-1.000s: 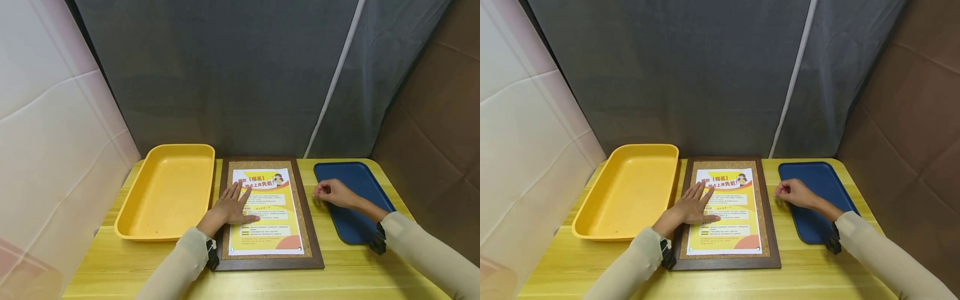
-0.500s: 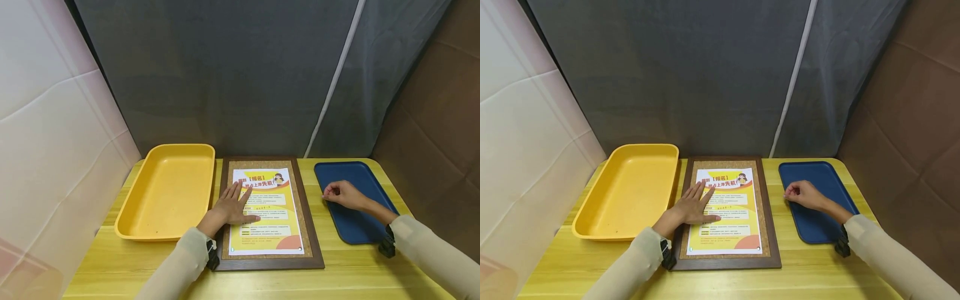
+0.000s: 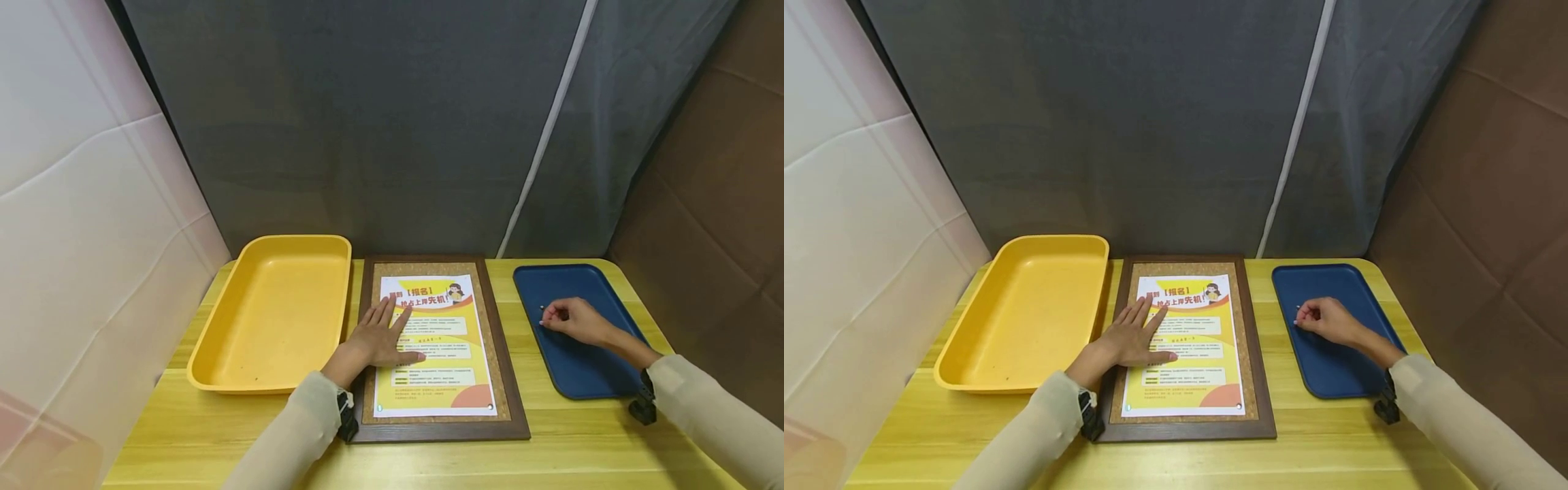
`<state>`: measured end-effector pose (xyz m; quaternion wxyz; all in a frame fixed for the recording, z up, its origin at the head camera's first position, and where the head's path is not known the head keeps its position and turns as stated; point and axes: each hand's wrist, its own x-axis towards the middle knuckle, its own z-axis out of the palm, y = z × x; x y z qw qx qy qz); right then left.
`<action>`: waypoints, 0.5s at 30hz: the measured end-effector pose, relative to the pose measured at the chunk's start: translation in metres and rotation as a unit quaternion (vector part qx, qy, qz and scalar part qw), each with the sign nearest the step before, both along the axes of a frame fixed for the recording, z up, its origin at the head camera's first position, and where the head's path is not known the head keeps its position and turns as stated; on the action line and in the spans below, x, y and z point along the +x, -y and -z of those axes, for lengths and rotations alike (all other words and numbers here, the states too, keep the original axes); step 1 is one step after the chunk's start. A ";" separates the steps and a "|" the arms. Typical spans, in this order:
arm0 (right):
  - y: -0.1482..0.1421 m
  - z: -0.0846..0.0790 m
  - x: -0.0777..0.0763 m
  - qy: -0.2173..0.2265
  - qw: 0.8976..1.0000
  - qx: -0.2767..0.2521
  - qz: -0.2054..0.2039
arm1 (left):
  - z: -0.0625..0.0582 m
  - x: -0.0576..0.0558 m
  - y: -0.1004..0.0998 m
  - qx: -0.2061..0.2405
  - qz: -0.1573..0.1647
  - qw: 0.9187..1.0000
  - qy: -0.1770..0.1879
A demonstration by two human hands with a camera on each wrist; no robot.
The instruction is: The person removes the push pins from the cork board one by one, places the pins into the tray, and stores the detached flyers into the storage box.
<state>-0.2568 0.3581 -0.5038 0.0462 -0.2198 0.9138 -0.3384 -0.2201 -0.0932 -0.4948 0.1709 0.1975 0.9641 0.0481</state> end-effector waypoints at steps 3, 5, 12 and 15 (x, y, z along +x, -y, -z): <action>-0.004 0.001 0.000 0.005 1.000 0.007 0.009 | -0.001 0.001 0.000 0.001 -0.001 1.000 0.001; -0.006 0.001 -0.001 0.006 1.000 0.012 0.013 | -0.002 0.001 0.000 0.000 -0.002 1.000 0.001; -0.012 0.003 -0.002 0.000 1.000 0.019 0.023 | -0.003 0.002 0.000 0.001 -0.002 1.000 -0.002; -0.014 0.005 -0.002 -0.004 0.999 0.020 0.028 | -0.003 0.002 0.000 0.000 -0.002 1.000 -0.001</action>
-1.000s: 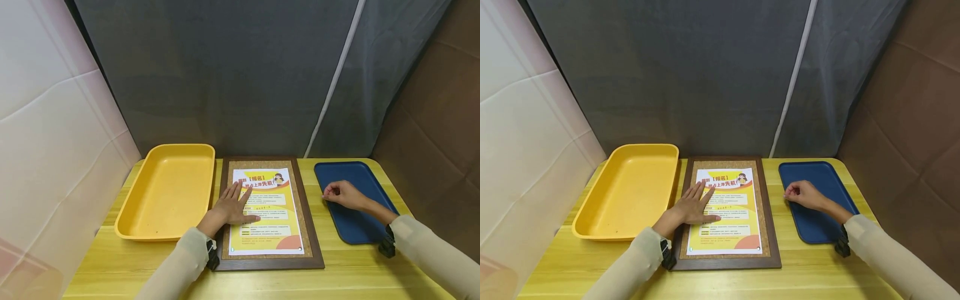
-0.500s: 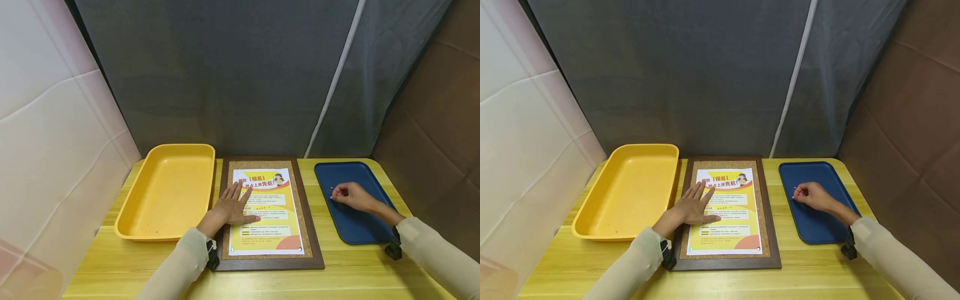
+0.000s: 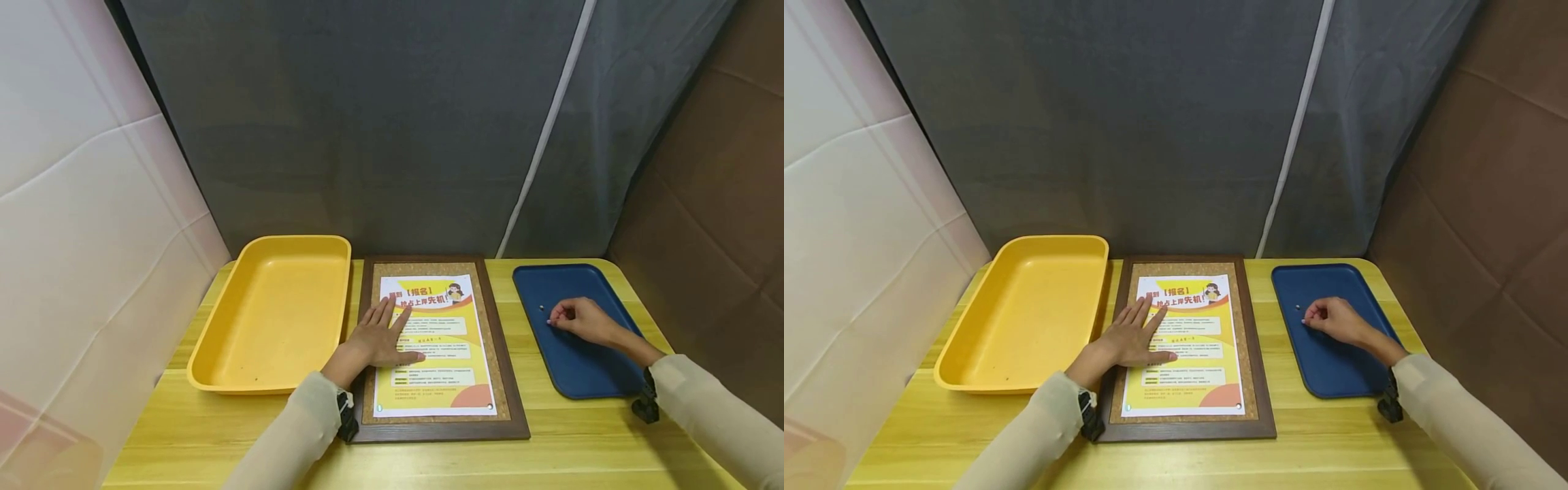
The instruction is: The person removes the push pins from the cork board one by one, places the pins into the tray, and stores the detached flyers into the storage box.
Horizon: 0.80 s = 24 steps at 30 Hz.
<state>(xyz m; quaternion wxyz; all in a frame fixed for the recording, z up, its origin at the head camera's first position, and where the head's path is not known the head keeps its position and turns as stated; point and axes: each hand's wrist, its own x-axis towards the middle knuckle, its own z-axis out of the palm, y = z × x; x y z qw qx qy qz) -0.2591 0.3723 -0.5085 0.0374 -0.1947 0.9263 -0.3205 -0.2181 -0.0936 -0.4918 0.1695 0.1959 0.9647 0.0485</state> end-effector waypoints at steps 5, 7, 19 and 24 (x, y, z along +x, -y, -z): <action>-0.003 0.001 -0.003 0.001 1.000 0.000 0.000 | 0.001 -0.001 0.000 0.000 0.002 1.000 0.001; -0.004 0.002 -0.004 -0.002 1.000 0.003 0.002 | 0.003 -0.001 0.000 0.000 0.004 1.000 0.001; -0.003 0.004 -0.007 -0.002 1.000 0.012 0.018 | 0.003 0.000 0.001 0.004 0.006 1.000 -0.005; -0.001 0.004 -0.008 -0.005 1.000 0.016 0.018 | 0.002 0.000 0.001 0.006 0.005 1.000 -0.007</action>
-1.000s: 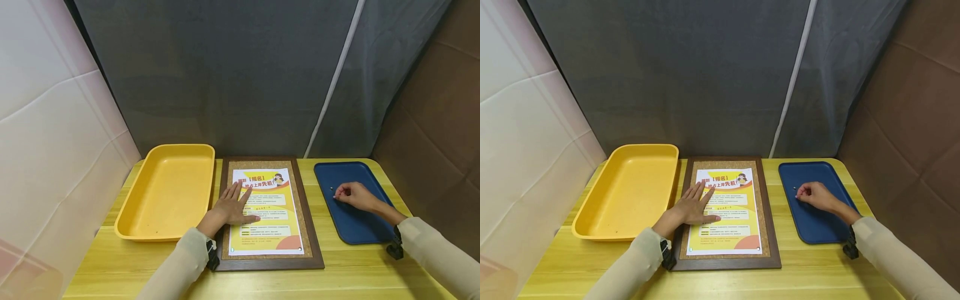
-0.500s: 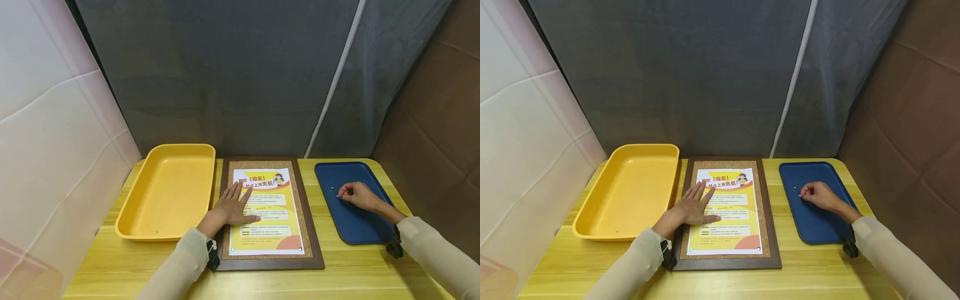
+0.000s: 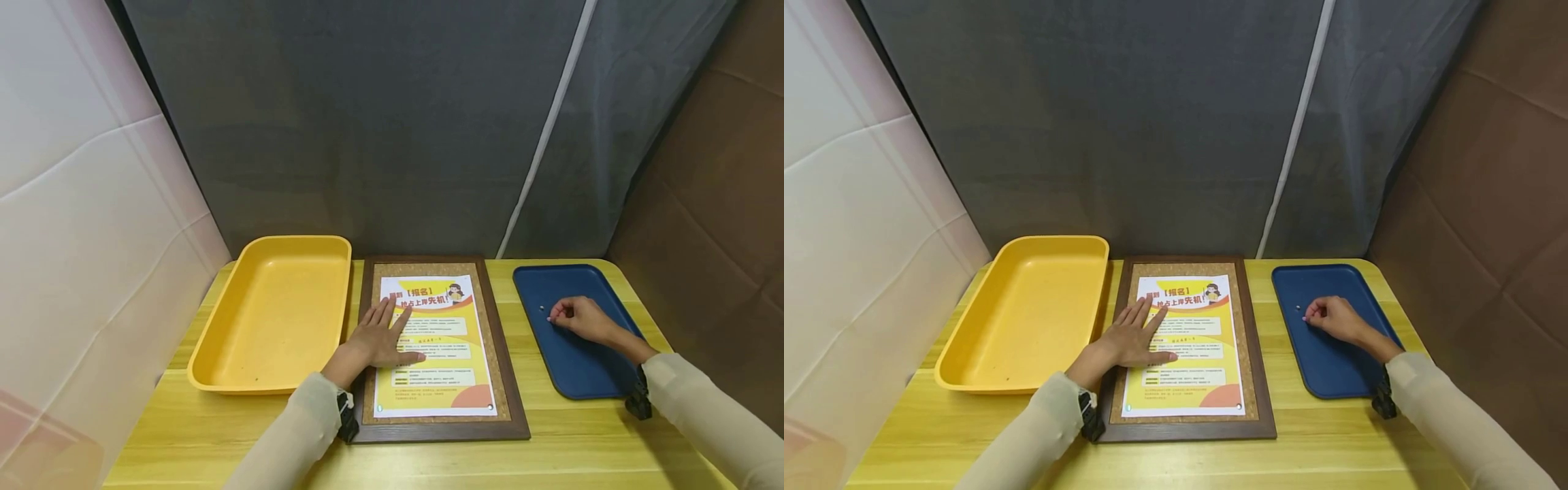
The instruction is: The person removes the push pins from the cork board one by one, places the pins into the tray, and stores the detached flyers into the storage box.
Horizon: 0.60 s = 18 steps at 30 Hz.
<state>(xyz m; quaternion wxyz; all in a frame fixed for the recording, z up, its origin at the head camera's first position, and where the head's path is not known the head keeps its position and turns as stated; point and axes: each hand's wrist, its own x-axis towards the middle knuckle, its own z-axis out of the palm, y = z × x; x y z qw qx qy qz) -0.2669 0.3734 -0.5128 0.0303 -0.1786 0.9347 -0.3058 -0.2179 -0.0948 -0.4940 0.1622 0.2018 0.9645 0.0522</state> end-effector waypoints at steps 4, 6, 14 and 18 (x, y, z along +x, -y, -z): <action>0.000 0.000 0.000 0.001 1.000 0.001 0.004 | 0.001 0.000 0.000 0.001 0.001 1.000 -0.002; -0.001 0.001 0.001 0.001 1.000 0.002 0.006 | 0.002 0.000 0.000 0.002 0.002 1.000 -0.002; -0.001 -0.003 0.004 0.004 1.000 -0.003 0.019 | 0.003 -0.001 0.000 0.001 0.004 1.000 0.002; 0.002 -0.007 0.005 -0.004 1.000 -0.009 0.011 | 0.001 -0.001 0.000 0.003 0.005 1.000 -0.001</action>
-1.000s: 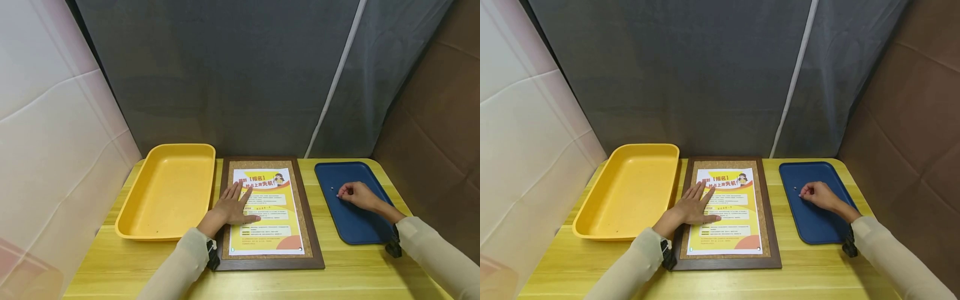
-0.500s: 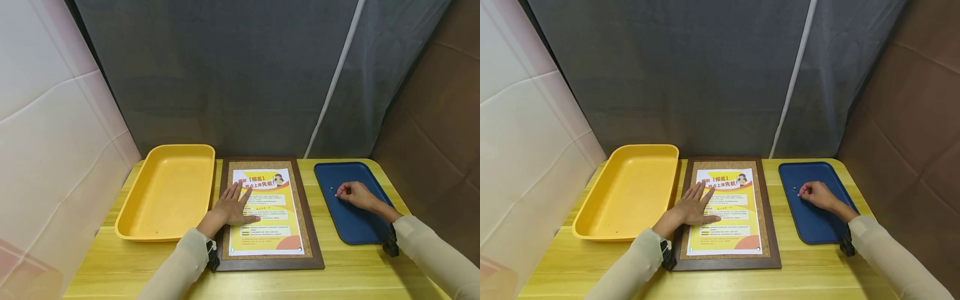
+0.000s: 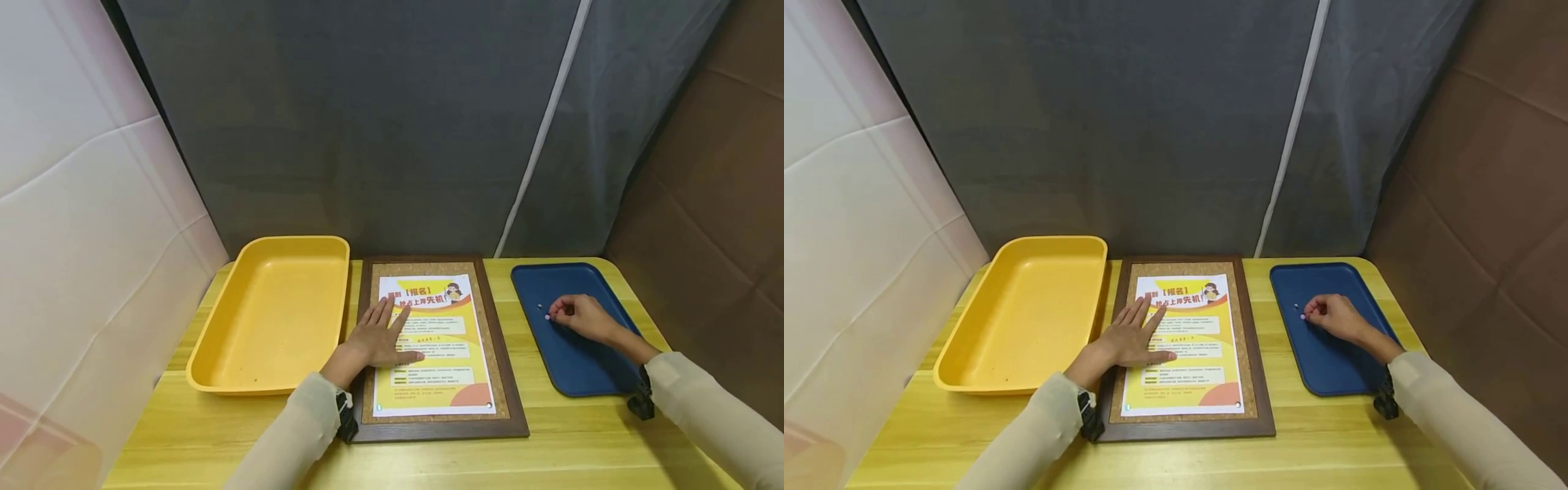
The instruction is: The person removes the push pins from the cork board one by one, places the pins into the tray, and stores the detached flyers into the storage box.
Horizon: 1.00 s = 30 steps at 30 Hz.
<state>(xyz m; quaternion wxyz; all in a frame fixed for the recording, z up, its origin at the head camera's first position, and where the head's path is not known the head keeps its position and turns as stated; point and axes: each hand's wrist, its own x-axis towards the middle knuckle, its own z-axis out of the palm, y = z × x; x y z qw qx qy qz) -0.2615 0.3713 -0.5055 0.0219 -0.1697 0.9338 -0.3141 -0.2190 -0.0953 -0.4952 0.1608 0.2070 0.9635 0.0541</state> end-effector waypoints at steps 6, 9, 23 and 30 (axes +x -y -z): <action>0.009 -0.007 0.002 -0.022 1.000 0.001 -0.018 | -0.004 0.000 0.000 -0.006 -0.002 1.000 0.002; 0.013 -0.010 0.004 -0.025 1.000 0.002 -0.020 | -0.004 0.000 0.000 -0.005 -0.001 1.000 0.004; 0.037 -0.019 0.019 -0.037 0.997 -0.019 -0.062 | -0.003 -0.001 -0.001 -0.010 0.000 1.000 0.004; 0.050 -0.021 0.023 -0.045 0.994 -0.033 -0.093 | -0.003 0.000 -0.001 -0.011 0.003 1.000 0.003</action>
